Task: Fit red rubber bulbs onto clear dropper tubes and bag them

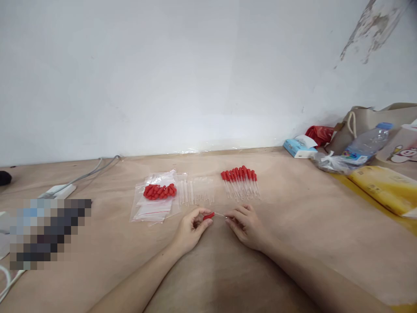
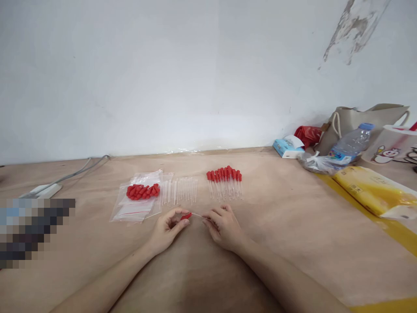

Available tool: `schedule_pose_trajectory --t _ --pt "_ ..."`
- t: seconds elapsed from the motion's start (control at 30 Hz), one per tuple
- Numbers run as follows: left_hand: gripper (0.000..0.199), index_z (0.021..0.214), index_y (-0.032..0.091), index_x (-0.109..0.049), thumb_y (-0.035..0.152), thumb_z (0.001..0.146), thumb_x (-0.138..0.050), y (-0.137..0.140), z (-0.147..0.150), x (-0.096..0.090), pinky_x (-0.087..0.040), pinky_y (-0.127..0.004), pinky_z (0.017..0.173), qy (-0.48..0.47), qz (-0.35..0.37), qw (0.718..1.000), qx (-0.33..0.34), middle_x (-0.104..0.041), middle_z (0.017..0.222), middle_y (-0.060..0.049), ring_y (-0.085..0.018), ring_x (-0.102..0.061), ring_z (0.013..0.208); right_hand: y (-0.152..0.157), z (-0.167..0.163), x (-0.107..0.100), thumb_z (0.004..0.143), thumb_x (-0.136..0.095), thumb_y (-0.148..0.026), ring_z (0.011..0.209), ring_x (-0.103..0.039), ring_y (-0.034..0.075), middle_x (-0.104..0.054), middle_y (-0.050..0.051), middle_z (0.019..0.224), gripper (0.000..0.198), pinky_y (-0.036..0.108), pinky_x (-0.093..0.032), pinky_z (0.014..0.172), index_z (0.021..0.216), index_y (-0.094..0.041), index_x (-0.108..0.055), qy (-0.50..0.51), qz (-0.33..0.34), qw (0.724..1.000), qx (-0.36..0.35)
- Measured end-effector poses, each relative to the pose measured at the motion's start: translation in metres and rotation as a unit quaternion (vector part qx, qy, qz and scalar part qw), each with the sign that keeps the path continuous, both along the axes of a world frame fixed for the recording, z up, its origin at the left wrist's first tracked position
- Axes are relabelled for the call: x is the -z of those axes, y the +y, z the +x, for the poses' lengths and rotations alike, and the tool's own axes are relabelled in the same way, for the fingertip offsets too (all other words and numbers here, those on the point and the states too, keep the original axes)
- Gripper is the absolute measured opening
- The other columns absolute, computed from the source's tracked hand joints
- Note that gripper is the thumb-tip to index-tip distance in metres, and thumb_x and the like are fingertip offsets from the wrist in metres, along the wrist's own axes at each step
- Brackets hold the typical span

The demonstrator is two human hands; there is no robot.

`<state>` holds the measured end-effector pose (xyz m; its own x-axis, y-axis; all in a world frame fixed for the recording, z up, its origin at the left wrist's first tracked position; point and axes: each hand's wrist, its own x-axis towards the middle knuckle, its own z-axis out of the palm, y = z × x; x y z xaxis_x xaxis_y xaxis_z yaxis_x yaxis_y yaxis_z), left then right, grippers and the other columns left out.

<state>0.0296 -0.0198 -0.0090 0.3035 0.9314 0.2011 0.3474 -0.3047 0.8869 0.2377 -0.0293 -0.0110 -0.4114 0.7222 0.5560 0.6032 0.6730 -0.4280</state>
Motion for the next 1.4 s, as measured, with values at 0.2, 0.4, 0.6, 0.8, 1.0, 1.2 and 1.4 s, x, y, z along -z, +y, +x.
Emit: schedule_pose_trajectory --t 0.2,0.4,0.6,0.8,1.0,1.2,1.4 --pt "0.019 0.089 0.019 -0.065 0.032 0.08 -0.054 0.001 -0.002 -0.002 -0.043 -0.026 0.067 0.029 0.055 0.998 0.029 -0.06 0.084 -0.005 -0.015 -0.054 0.077 0.001 0.001 0.003 0.085 -0.044 -0.017 0.07 -0.054 0.012 -0.062 0.003 0.078 0.018 0.03 -0.033 0.071 0.096 -0.02 -0.058 -0.007 0.017 0.999 -0.043" --pt "0.017 0.084 0.018 -0.063 0.03 0.083 -0.05 -0.006 -0.002 -0.007 -0.042 -0.024 0.064 0.056 0.048 0.994 0.078 -0.06 0.078 -0.003 -0.014 -0.054 0.071 0.003 0.003 0.004 0.084 -0.043 -0.013 0.07 -0.054 0.011 -0.062 0.001 0.079 0.024 0.03 -0.031 0.07 0.099 -0.024 -0.059 -0.017 0.031 0.998 -0.057" --pt "0.02 0.079 0.017 -0.063 0.033 0.082 -0.05 -0.01 -0.001 -0.009 -0.037 -0.021 0.054 0.104 0.08 0.989 0.066 -0.056 0.068 -0.002 -0.011 -0.048 0.059 -0.001 0.002 -0.003 0.082 -0.044 -0.014 0.066 -0.052 0.011 -0.06 0.001 0.075 0.022 0.029 -0.028 0.067 0.093 -0.022 -0.061 -0.044 0.047 0.998 -0.026" --pt "0.019 0.078 0.016 -0.061 0.03 0.083 -0.049 -0.01 -0.002 -0.011 -0.038 -0.023 0.057 0.127 0.118 0.979 0.102 -0.056 0.068 -0.003 -0.012 -0.049 0.061 -0.008 -0.004 -0.007 0.081 -0.042 -0.014 0.06 -0.047 0.011 -0.057 0.001 0.068 0.019 0.029 -0.024 0.062 0.085 -0.02 -0.06 -0.084 0.062 0.994 -0.024" --pt "0.018 0.08 0.017 -0.061 0.029 0.083 -0.048 -0.01 -0.002 -0.009 -0.039 -0.024 0.06 0.143 0.134 0.973 0.123 -0.056 0.071 -0.004 -0.013 -0.05 0.065 -0.008 -0.008 -0.003 0.083 -0.041 -0.015 0.056 -0.044 0.01 -0.055 0.001 0.066 0.019 0.028 -0.023 0.061 0.082 -0.019 -0.059 -0.101 0.05 0.993 -0.026" --pt "0.019 0.098 0.02 -0.058 0.025 0.082 -0.049 -0.006 -0.001 -0.008 -0.041 -0.026 0.065 0.141 0.132 0.977 0.087 -0.058 0.085 -0.005 -0.014 -0.051 0.072 -0.007 -0.007 -0.013 0.081 -0.046 -0.017 0.068 -0.051 0.015 -0.06 0.003 0.07 0.015 0.029 -0.029 0.066 0.081 -0.02 -0.061 -0.168 0.055 0.984 -0.004" --pt "0.032 0.111 0.022 -0.05 0.024 0.078 -0.052 -0.001 -0.005 -0.001 -0.04 -0.023 0.056 0.14 0.086 0.985 0.045 -0.055 0.084 -0.001 -0.01 -0.045 0.057 0.017 0.018 -0.022 0.08 -0.046 -0.027 0.056 -0.055 0.014 -0.062 0.001 0.061 0.021 0.024 -0.035 0.052 0.067 -0.02 -0.061 -0.032 -0.116 0.98 0.158"
